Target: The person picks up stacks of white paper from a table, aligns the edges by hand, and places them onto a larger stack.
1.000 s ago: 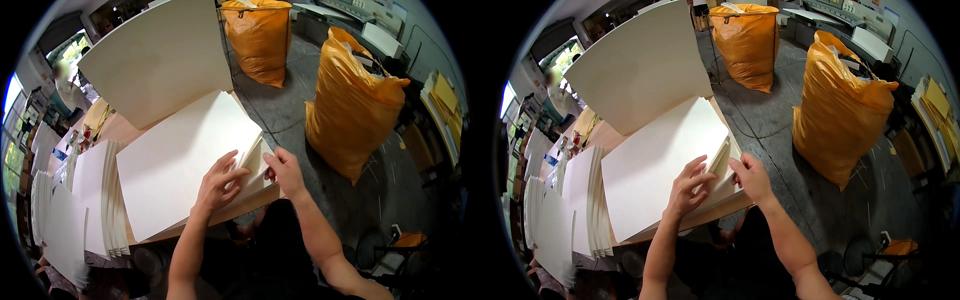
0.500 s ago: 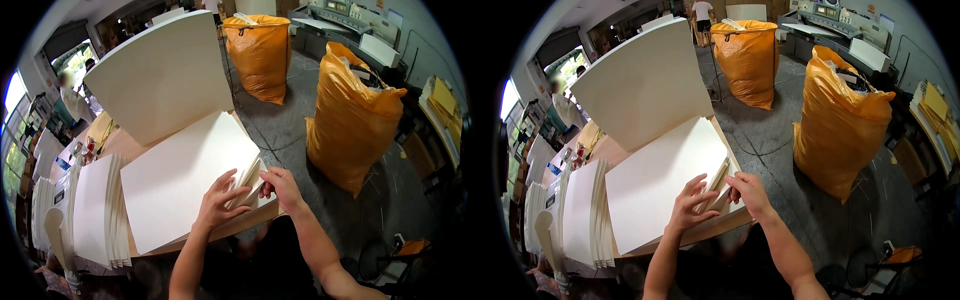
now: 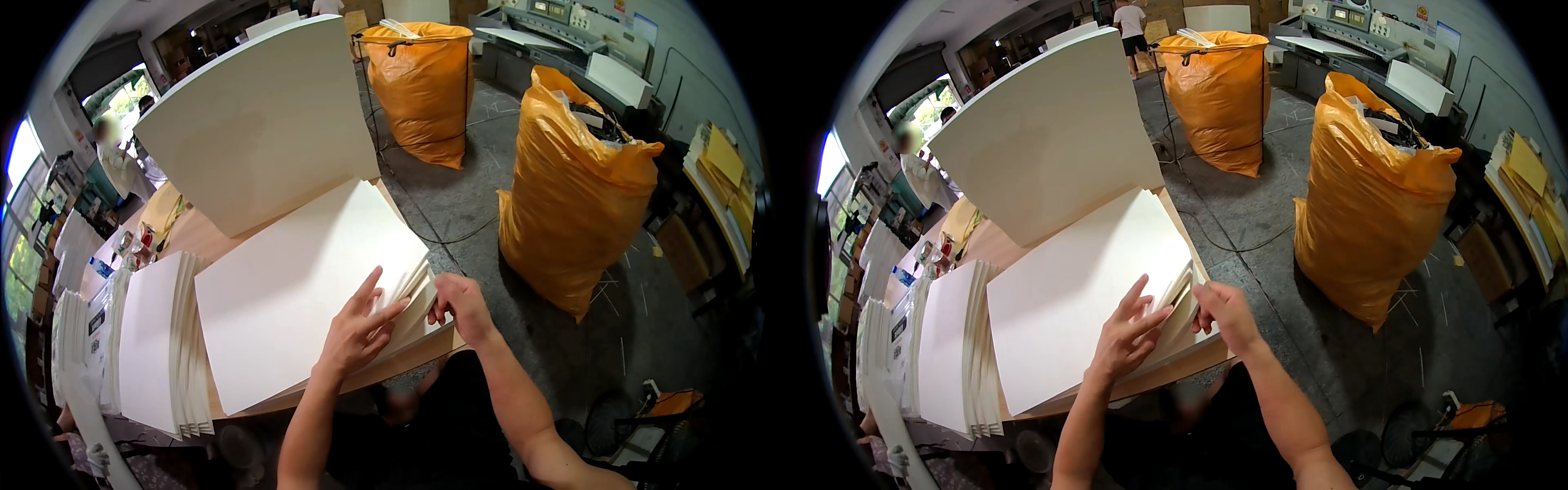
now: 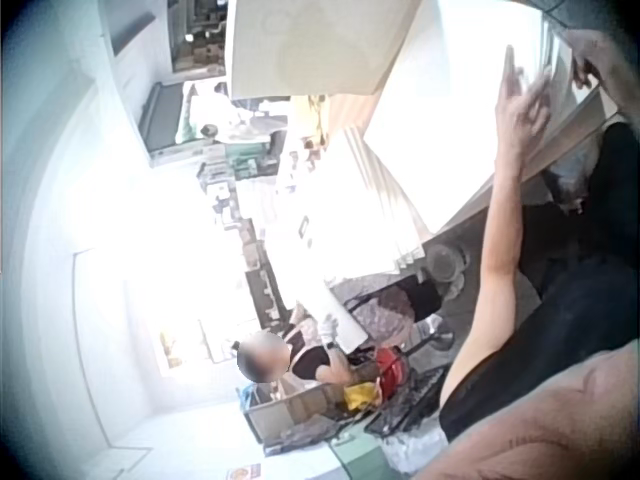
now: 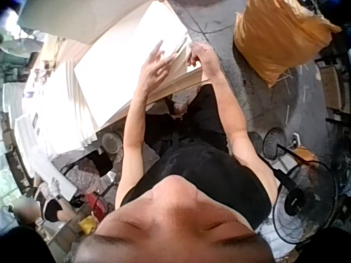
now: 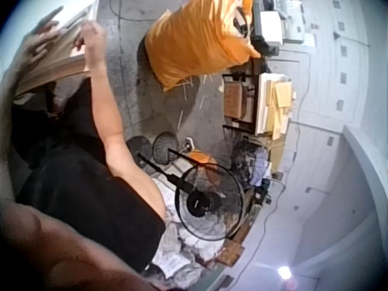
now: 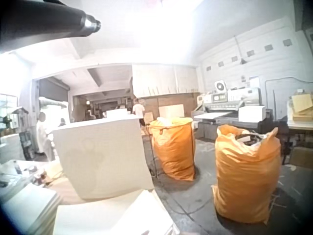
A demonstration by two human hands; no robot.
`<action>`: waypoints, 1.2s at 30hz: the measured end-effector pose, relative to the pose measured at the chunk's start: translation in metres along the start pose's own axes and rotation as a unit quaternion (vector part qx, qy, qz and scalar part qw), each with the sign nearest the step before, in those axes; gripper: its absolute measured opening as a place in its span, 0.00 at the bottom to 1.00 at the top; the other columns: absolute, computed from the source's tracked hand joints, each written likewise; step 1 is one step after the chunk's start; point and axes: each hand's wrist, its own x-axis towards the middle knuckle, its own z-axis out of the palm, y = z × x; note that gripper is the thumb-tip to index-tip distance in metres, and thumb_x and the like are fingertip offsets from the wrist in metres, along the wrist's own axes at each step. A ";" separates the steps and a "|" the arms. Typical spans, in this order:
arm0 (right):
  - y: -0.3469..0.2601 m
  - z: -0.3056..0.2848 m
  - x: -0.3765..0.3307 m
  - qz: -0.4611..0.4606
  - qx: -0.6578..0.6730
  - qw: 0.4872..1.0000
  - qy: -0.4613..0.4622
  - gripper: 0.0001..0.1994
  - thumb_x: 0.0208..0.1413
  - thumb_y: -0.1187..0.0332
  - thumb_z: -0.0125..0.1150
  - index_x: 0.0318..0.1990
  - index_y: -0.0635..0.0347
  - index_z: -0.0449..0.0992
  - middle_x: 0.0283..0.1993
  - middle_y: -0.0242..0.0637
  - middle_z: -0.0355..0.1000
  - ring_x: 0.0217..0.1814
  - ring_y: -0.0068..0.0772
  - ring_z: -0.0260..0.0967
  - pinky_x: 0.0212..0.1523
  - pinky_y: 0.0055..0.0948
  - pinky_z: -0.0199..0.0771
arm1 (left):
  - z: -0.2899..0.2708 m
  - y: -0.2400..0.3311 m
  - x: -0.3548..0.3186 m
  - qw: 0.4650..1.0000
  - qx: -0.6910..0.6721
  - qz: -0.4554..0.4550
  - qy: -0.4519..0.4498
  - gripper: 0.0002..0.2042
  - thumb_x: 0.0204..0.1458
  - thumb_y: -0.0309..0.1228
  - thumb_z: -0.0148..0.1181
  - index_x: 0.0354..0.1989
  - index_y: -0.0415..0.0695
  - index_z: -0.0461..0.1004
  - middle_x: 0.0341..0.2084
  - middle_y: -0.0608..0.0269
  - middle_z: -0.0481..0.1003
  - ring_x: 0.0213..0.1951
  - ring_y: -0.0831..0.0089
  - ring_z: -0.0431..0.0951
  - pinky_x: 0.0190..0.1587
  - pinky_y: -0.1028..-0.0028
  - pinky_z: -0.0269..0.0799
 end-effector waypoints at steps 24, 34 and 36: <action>0.013 0.008 -0.004 -0.004 0.085 0.996 0.042 0.17 0.68 0.63 0.57 0.25 0.56 0.71 0.22 0.32 0.71 0.21 0.24 0.70 0.24 0.22 0.66 | 0.003 -0.008 -0.001 0.999 -0.031 0.001 0.030 0.19 0.51 0.23 0.72 0.51 0.56 0.84 0.74 0.45 0.56 0.73 0.46 0.61 0.66 0.49 0.71; 0.001 0.011 0.008 0.057 0.085 0.995 0.023 0.17 0.69 0.65 0.55 0.24 0.57 0.70 0.22 0.35 0.71 0.22 0.28 0.73 0.24 0.24 0.68 | -0.001 0.003 0.003 1.000 0.021 0.020 0.012 0.20 0.44 0.27 0.78 0.48 0.56 0.84 0.75 0.44 0.53 0.72 0.44 0.62 0.65 0.48 0.72; -0.001 0.012 0.007 0.059 0.079 0.995 0.023 0.17 0.69 0.64 0.55 0.24 0.57 0.70 0.21 0.34 0.71 0.22 0.28 0.72 0.24 0.24 0.68 | -0.001 0.004 0.004 1.000 0.020 0.015 0.011 0.23 0.39 0.29 0.82 0.47 0.56 0.84 0.74 0.46 0.54 0.72 0.44 0.62 0.65 0.48 0.73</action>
